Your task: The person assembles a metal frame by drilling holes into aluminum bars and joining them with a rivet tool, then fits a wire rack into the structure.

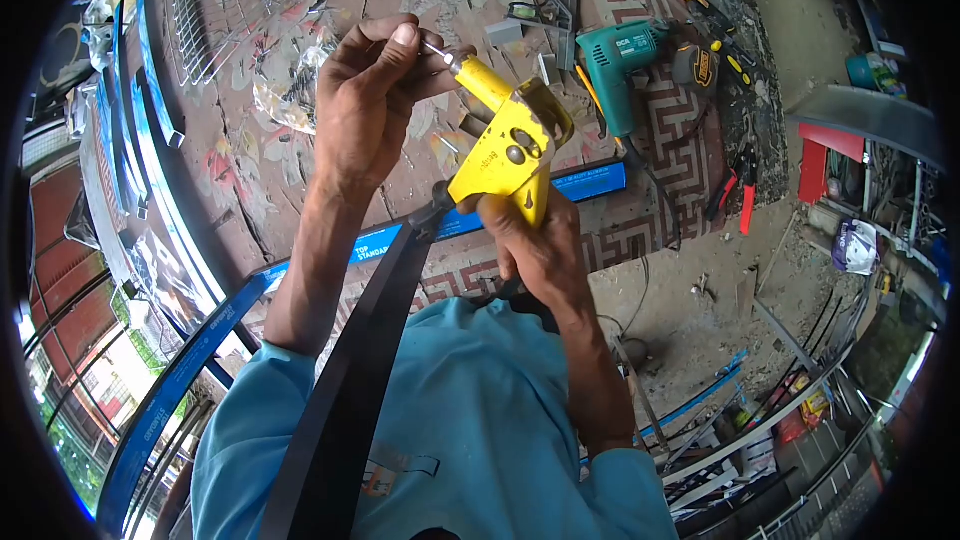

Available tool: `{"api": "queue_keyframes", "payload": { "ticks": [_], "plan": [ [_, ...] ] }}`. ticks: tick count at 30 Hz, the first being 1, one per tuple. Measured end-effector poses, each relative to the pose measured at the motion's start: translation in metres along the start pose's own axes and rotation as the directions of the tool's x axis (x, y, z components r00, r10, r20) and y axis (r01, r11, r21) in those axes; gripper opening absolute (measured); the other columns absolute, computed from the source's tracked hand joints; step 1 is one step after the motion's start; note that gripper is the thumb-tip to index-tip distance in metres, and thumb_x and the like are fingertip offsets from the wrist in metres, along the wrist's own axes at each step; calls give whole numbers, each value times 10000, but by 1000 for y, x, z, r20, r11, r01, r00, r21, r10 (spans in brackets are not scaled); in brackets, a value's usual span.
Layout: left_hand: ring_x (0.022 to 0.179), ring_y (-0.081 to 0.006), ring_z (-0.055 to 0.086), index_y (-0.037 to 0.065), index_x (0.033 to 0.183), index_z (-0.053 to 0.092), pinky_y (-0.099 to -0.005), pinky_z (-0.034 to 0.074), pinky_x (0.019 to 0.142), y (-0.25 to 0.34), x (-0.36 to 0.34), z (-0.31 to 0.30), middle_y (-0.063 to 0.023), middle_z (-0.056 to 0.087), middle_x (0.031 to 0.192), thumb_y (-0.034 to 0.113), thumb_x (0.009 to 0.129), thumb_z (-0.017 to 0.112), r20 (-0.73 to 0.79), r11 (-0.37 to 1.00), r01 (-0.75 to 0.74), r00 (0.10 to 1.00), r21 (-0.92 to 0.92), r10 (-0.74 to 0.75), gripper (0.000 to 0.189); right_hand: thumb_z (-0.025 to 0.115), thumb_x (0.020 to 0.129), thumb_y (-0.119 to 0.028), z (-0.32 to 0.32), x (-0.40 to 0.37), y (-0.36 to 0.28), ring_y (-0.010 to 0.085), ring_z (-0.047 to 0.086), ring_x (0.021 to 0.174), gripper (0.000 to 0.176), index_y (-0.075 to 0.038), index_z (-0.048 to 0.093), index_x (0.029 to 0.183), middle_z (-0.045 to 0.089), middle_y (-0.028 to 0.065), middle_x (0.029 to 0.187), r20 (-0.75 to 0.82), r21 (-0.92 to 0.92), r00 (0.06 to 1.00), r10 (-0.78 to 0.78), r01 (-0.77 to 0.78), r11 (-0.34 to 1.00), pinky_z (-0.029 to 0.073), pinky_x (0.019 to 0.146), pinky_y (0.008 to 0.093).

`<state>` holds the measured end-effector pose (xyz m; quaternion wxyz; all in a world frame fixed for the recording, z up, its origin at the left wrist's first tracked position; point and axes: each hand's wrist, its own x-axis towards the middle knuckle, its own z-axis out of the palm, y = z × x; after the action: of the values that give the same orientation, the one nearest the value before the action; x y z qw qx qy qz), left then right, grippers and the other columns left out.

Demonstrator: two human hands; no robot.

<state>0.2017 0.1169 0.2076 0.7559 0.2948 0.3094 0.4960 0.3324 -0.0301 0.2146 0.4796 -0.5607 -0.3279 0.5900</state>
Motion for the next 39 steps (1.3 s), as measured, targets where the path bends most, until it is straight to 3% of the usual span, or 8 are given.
{"api": "queue_keyframes", "payload": {
  "ticks": [4,9,14,16,18,26,30,39],
  "plan": [
    [814,-255,679,-46,945,556,-355,599,736,-1,0,-4,-169,646,889,58,906,582,87,993,42,995,106,-52,115,624,888,-145,-13,-2,8,36,468,459,388,18,505,1220,687,80,974,252,139,961,117,-156,978,419,424,182],
    [977,-247,636,-67,956,593,-328,593,751,-2,2,-12,-182,617,1084,101,879,636,253,964,231,932,131,-258,191,658,861,-149,-35,-3,22,73,482,522,384,-11,517,1190,594,25,760,348,135,885,309,-373,918,409,488,222],
    [987,-273,630,-27,1177,550,-341,572,791,-9,-21,-37,-187,596,1162,72,908,570,160,853,414,863,319,-479,288,643,872,-163,-23,-15,35,77,525,838,306,-13,551,1123,603,21,914,77,19,960,271,-273,962,424,752,237],
    [1225,-309,493,6,1292,489,-381,416,1020,-16,-58,-78,-182,520,1295,80,912,535,130,738,-7,985,675,-110,390,624,883,-150,-44,-31,57,98,523,908,306,-4,554,1143,592,19,1003,90,49,978,187,-192,980,419,812,258],
    [1145,-314,536,45,1353,417,-389,414,992,-23,-104,-138,-168,476,1345,42,796,594,153,359,-88,976,929,-156,584,617,877,-129,-56,-35,66,113,541,913,358,5,532,1198,613,55,1063,172,236,966,192,-229,944,428,805,264],
    [1012,-291,572,11,1235,494,-426,426,866,-104,-167,-184,-135,585,1162,176,693,733,391,-149,-396,918,906,-62,615,531,942,-318,-31,-45,139,142,606,766,350,4,559,1076,650,134,970,539,436,711,452,-694,572,460,631,247],
    [993,-289,580,15,1163,531,-395,436,848,-123,-152,-217,-136,598,1122,184,684,739,510,-40,-510,860,859,3,550,431,978,-355,-29,-52,167,349,606,985,458,14,422,1250,600,237,1027,612,459,597,518,-802,382,475,883,454],
    [953,-282,600,28,1099,568,-358,463,820,-121,-153,-207,-121,605,1103,186,672,762,468,-82,-465,883,882,26,495,500,946,-381,-34,-41,162,305,646,904,456,-33,440,1234,633,185,965,645,396,594,480,-798,455,524,744,414]
  ]
}}
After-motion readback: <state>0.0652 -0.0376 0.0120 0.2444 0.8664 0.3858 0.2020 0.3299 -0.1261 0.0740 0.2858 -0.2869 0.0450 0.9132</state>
